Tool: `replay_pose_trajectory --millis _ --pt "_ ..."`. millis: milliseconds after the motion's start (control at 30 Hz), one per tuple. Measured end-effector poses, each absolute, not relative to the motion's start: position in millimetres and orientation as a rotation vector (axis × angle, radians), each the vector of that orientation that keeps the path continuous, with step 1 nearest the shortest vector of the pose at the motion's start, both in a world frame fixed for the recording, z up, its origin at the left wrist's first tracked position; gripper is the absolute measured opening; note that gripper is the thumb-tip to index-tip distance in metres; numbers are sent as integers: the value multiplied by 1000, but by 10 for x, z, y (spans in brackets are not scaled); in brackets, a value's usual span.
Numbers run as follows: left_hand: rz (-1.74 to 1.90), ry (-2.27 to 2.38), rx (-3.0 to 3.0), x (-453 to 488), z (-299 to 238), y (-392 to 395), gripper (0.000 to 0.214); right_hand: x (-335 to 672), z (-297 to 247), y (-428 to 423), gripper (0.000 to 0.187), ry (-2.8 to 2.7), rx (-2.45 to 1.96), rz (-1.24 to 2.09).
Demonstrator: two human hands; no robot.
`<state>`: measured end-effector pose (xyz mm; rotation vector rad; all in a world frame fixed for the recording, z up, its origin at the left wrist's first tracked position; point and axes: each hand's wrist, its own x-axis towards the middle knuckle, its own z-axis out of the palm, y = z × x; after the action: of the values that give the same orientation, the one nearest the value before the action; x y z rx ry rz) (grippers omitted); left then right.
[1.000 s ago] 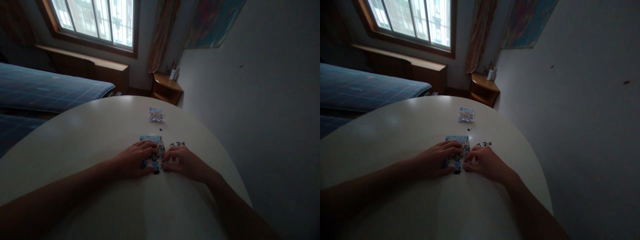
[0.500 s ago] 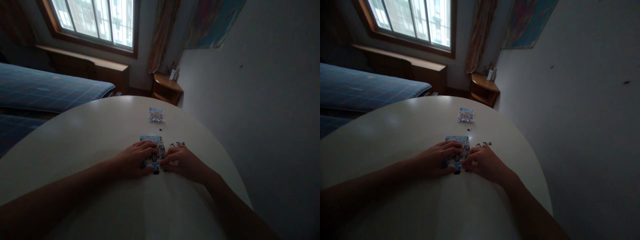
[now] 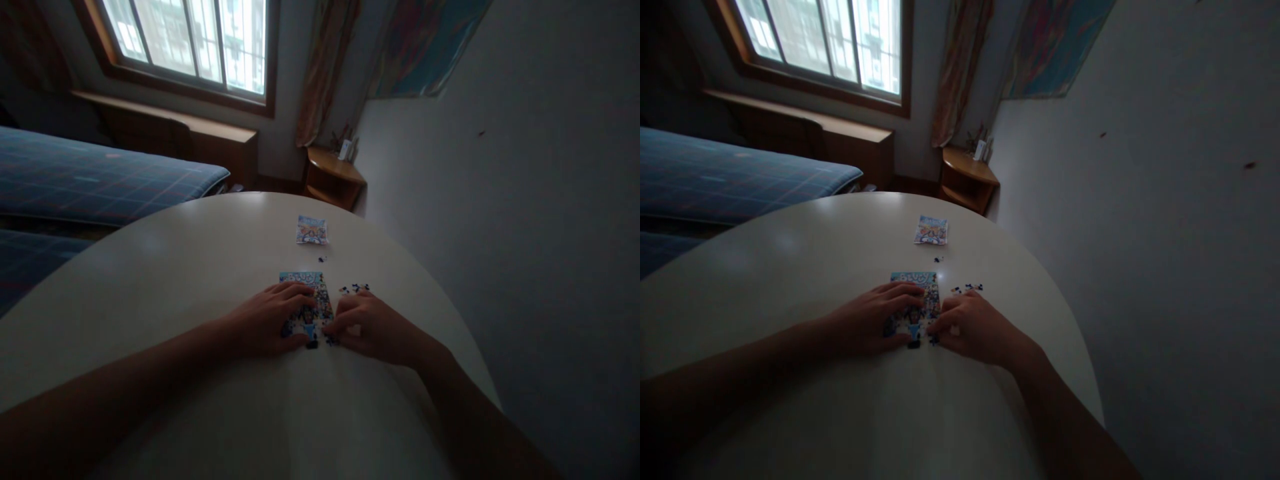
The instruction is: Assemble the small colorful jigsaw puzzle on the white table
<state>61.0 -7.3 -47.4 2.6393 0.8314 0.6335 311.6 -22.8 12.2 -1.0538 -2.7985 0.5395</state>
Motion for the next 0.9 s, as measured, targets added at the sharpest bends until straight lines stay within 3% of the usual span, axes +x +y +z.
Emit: replay_pose_trajectory --millis 400,700,900 --pt "630 832 2655 598 -482 -70 57 3187 149 -193 13 -2730 -1083 507" --pt "557 526 2811 621 -390 -91 29 3198 134 -180 6 -2701 -1165 634" --pt "555 470 2836 628 -371 -95 28 3197 128 -175 9 -2719 -1091 683"
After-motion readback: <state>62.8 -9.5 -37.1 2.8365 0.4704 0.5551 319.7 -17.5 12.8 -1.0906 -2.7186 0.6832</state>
